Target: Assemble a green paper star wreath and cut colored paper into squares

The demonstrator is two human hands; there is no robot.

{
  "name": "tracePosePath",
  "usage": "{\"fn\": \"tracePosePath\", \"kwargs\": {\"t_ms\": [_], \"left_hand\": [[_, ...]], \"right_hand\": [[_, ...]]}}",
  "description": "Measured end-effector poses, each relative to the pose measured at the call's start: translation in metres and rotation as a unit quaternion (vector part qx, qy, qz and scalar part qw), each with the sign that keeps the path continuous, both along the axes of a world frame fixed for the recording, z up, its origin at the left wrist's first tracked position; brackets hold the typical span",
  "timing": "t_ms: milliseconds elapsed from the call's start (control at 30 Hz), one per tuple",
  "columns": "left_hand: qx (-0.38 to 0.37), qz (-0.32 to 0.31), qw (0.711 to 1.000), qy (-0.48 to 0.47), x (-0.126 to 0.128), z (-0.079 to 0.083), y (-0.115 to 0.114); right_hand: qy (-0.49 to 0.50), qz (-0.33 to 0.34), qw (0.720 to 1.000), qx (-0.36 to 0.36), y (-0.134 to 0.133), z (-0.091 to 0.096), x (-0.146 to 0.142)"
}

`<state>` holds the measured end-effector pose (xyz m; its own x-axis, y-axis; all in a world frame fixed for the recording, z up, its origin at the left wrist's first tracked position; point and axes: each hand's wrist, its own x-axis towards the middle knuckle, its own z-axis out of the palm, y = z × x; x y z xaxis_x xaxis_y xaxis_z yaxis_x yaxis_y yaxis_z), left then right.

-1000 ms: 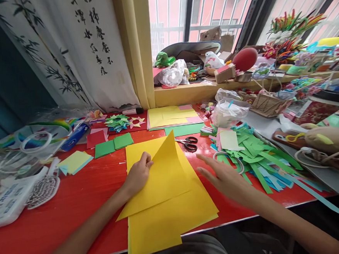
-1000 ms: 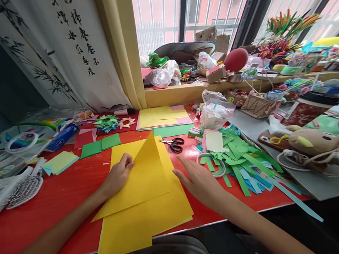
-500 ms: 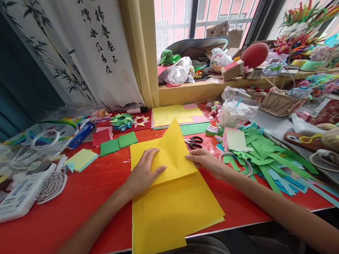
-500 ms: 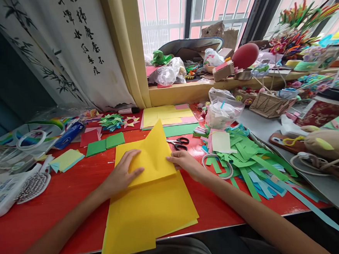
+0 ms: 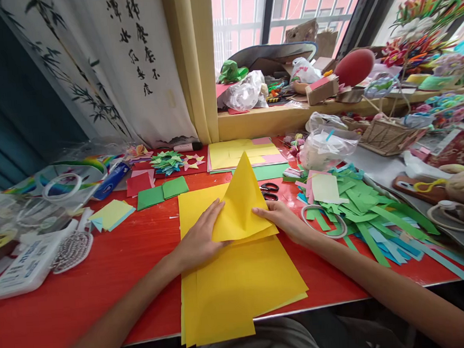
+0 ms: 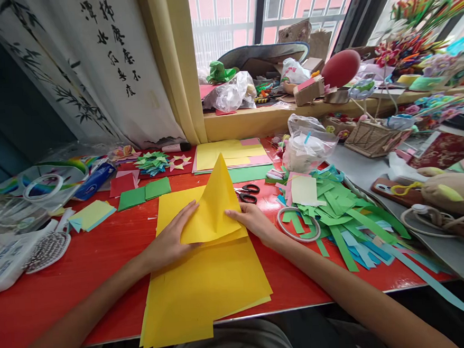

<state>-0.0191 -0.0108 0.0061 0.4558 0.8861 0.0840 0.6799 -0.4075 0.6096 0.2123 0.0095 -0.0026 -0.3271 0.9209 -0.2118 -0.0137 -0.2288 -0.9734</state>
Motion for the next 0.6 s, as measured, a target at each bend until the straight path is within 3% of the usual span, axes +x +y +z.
{"fn": "tracePosePath", "kwargs": {"t_ms": [67, 133, 200, 267, 333, 400, 600], "left_hand": [[-0.019, 0.039, 0.997, -0.060, -0.001, 0.003, 0.002], [-0.051, 0.129, 0.981, -0.135, -0.002, 0.006, 0.005], [-0.095, 0.216, 0.940, -0.248, -0.004, 0.010, 0.009], [-0.144, 0.251, 0.880, -0.376, -0.007, 0.014, 0.012], [-0.188, 0.237, 0.834, -0.461, -0.009, 0.018, 0.014], [-0.221, 0.229, 0.815, -0.485, -0.011, 0.020, 0.014], [-0.293, 0.178, 0.831, -0.437, -0.014, 0.021, 0.013]], "right_hand": [[-0.005, -0.012, 1.000, 0.009, 0.000, 0.001, 0.000], [-0.006, -0.030, 0.999, 0.026, 0.000, 0.003, 0.002], [-0.009, -0.041, 0.998, 0.048, 0.001, 0.004, 0.004], [-0.016, -0.039, 0.997, 0.066, 0.003, 0.004, 0.008], [-0.024, -0.027, 0.997, 0.075, 0.005, 0.005, 0.012], [-0.024, -0.015, 0.997, 0.077, 0.008, 0.006, 0.015], [0.073, -0.053, 0.995, 0.036, 0.008, 0.015, 0.017]]}}
